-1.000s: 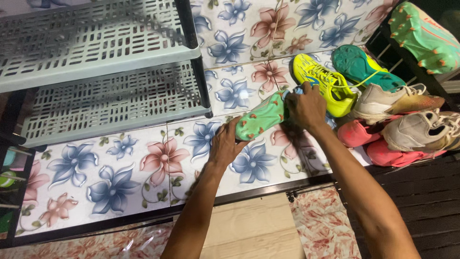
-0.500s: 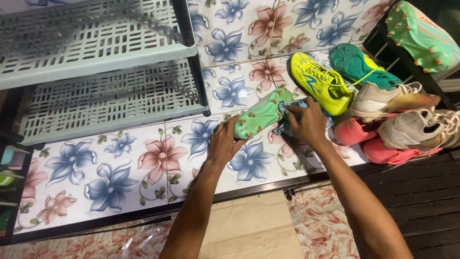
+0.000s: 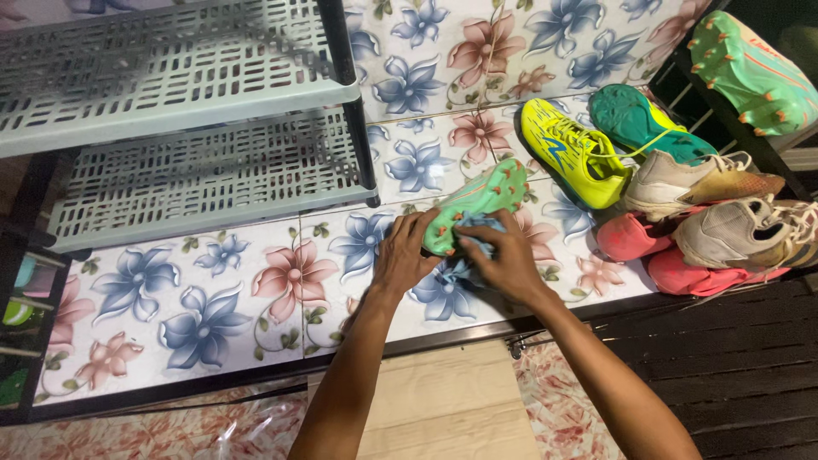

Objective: The person wipes soccer cleats and shoes one at a time with a blue cloth on the tiled floor beside a shoe rack, turning each shoe to wipe different sides, and places one pair onto a rack shelf.

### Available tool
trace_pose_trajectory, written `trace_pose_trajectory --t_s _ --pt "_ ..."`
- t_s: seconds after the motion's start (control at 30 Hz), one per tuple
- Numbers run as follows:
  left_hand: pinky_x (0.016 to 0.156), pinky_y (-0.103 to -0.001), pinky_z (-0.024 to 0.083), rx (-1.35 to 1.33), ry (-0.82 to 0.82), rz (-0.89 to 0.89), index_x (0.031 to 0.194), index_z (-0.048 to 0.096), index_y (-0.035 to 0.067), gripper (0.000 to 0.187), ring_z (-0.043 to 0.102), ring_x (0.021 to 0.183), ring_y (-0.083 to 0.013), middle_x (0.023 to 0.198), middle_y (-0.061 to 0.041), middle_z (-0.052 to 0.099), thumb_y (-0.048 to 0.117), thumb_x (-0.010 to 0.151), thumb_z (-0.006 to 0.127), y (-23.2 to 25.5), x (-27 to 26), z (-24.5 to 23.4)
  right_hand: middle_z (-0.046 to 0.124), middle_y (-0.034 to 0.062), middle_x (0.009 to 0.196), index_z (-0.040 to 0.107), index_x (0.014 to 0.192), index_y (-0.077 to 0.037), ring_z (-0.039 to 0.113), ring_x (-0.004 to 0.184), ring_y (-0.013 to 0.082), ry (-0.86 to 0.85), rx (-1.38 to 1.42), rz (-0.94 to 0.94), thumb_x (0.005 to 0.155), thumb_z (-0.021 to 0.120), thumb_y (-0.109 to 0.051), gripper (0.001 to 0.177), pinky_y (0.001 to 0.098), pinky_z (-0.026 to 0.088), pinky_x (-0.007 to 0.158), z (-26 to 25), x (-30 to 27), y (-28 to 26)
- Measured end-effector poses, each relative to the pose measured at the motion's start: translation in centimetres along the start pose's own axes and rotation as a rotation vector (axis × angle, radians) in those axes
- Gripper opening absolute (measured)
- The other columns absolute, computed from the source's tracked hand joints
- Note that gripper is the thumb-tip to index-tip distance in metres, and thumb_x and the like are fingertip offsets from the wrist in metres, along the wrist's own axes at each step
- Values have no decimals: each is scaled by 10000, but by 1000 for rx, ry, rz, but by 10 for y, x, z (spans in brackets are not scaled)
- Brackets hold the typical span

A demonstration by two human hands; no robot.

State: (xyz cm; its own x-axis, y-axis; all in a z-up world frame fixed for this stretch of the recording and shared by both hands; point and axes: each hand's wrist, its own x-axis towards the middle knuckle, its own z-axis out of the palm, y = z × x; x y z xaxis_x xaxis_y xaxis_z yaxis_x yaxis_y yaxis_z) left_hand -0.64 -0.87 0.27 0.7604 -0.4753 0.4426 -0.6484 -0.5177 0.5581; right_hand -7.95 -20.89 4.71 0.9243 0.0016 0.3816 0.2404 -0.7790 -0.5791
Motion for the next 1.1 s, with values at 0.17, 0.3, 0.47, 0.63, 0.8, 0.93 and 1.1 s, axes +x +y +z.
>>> trace_pose_trajectory --t_s 0.17,0.3,0.47,0.63,0.8,0.93,1.1 --pt "912 -456 541 -118 15 48 1379 614 189 788 590 1169 -310 1223 -93 591 515 725 909 16 -8 -15 579 264 1328 756 1196 -119 576 1237 385 109 96 -4 935 747 -232 285 417 488 972 -3 -33 17" --pt "896 -463 530 -46 84 87 1319 646 200 731 591 1155 -280 1195 -94 601 519 704 881 34 -13 -25 676 170 1182 710 1317 -131 614 1086 300 128 114 183 954 686 -222 375 378 480 987 -3 -47 29" --pt "932 -471 513 124 161 362 1294 680 216 622 561 1074 -292 1140 -92 577 369 726 883 47 -28 -55 671 153 1189 640 1434 -127 589 1106 226 305 252 275 1044 618 -242 407 339 441 1024 -11 -47 29" --pt "851 -383 499 154 -55 275 1250 702 151 482 575 1057 -277 1182 -107 586 241 794 833 54 -70 -86 703 121 1167 673 1391 -133 580 1074 209 105 274 189 1041 620 -246 371 325 437 996 10 -43 -7" --pt "926 -386 509 277 -103 329 1236 693 118 345 572 1063 -266 1184 -78 586 115 891 680 58 -114 -110 620 127 1117 708 1341 -209 601 931 191 -123 297 241 984 637 -256 367 305 492 786 43 -39 -61" --pt "923 -399 504 333 -72 301 1216 678 114 350 575 1070 -274 1220 -79 596 112 868 642 39 -135 -129 616 122 1127 718 1309 -239 589 801 193 -166 275 225 964 649 -254 352 313 483 675 61 -33 -88" --pt "912 -391 505 372 -92 288 1221 671 95 353 573 1062 -278 1274 -80 601 125 870 647 19 -152 -150 612 157 1097 729 1313 -223 601 891 225 -117 249 116 987 658 -236 334 326 490 726 71 -22 -97"
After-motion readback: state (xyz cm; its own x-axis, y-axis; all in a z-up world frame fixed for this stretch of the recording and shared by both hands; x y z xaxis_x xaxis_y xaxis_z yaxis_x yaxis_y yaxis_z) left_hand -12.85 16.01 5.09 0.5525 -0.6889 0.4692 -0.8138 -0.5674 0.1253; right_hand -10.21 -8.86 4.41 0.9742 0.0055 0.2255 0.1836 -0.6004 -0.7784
